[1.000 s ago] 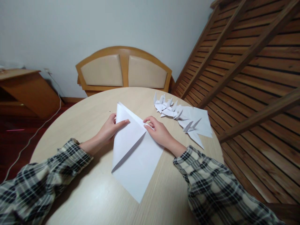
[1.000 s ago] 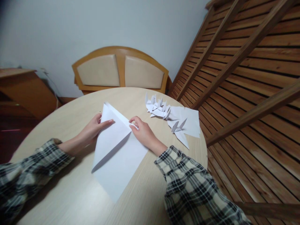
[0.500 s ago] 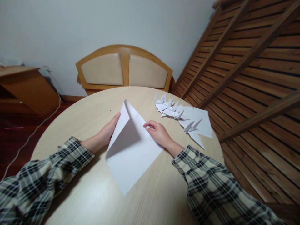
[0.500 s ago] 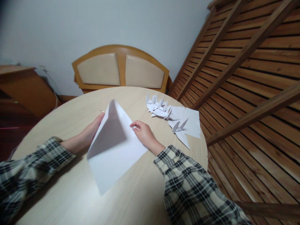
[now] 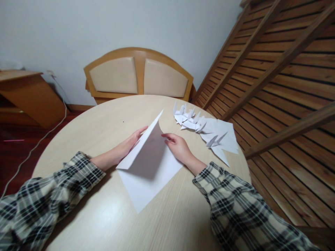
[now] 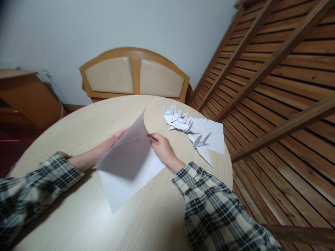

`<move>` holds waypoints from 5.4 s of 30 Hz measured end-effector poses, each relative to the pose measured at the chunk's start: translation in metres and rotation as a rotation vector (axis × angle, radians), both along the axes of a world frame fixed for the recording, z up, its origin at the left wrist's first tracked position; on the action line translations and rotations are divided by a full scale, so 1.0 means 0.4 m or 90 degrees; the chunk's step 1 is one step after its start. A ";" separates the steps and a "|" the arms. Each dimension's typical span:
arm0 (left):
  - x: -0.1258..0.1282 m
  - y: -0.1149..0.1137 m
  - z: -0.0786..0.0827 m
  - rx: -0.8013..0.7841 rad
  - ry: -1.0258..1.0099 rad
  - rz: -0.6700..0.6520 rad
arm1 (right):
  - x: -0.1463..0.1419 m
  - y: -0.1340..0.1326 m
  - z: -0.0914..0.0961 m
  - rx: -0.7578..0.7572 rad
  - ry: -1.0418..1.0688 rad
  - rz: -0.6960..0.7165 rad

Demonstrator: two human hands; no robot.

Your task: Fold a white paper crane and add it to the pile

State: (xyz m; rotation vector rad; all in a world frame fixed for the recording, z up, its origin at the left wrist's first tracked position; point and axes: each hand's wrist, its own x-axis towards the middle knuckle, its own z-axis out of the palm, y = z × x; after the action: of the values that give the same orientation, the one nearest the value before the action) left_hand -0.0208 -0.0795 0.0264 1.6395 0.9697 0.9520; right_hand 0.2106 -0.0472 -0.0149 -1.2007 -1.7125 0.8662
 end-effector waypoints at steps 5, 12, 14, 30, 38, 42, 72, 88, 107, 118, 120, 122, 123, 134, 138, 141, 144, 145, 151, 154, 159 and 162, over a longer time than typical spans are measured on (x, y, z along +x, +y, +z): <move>0.002 0.019 -0.022 0.004 0.057 -0.034 | -0.002 -0.003 -0.001 0.038 -0.012 0.016; -0.001 0.040 -0.028 0.009 0.079 0.044 | -0.017 -0.023 -0.001 0.017 0.076 0.061; 0.002 0.039 -0.018 -0.020 0.072 0.091 | -0.022 -0.034 0.006 -0.003 0.070 0.052; 0.001 0.040 -0.016 -0.088 -0.044 0.199 | -0.042 -0.073 0.045 0.036 -0.033 0.031; 0.017 0.007 0.022 -0.222 -0.131 0.100 | -0.020 -0.059 0.059 -0.034 0.039 0.072; 0.001 0.016 0.011 -0.322 -0.173 0.026 | -0.017 -0.064 0.059 -0.041 0.058 0.116; 0.027 -0.004 0.043 -0.285 -0.129 0.094 | -0.018 -0.068 0.057 -0.279 0.116 0.229; -0.018 0.036 0.008 -0.234 -0.136 0.037 | -0.025 -0.071 0.042 -0.168 -0.011 0.199; -0.013 0.030 0.018 -0.265 -0.165 0.059 | -0.032 -0.079 0.029 -0.055 -0.035 0.140; -0.018 0.053 0.009 -0.298 -0.238 0.156 | -0.032 -0.076 0.018 -0.055 -0.047 0.147; -0.016 0.049 0.012 -0.290 -0.241 0.147 | -0.033 -0.076 0.019 -0.055 -0.044 0.149; -0.015 0.046 0.015 -0.279 -0.243 0.141 | -0.035 -0.077 0.022 -0.057 -0.040 0.148; -0.015 0.045 0.015 -0.272 -0.243 0.141 | -0.035 -0.077 0.023 -0.058 -0.038 0.147; -0.019 0.043 0.012 -0.255 -0.227 0.138 | -0.036 -0.076 0.021 -0.087 -0.005 0.161; -0.015 0.036 0.017 -0.243 -0.209 0.137 | -0.029 -0.074 0.028 -0.160 -0.007 0.206; -0.010 0.031 0.016 -0.250 -0.187 0.126 | -0.024 -0.074 0.036 -0.205 0.012 0.247; 0.000 0.027 0.011 -0.266 -0.170 0.100 | -0.026 -0.074 0.043 -0.208 0.053 0.272; 0.004 0.025 0.007 -0.272 -0.166 0.084 | -0.028 -0.074 0.045 -0.208 0.066 0.276; 0.032 0.009 -0.016 -0.253 -0.084 -0.023 | -0.039 -0.078 0.043 -0.242 0.103 0.259; 0.042 0.001 -0.020 -0.187 -0.031 -0.042 | -0.039 -0.078 0.034 -0.232 0.094 0.223; 0.037 0.001 -0.005 -0.069 0.049 0.099 | -0.030 -0.054 0.009 -0.171 0.142 0.110; 0.029 -0.001 0.013 -0.098 0.079 0.103 | -0.015 -0.031 0.005 -0.136 0.161 -0.005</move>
State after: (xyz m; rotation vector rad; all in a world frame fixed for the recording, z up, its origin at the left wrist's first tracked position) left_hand -0.0094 -0.0799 0.0317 1.5223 1.2443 0.8674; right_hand 0.2044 -0.0595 -0.0131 -1.1788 -1.4385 1.1676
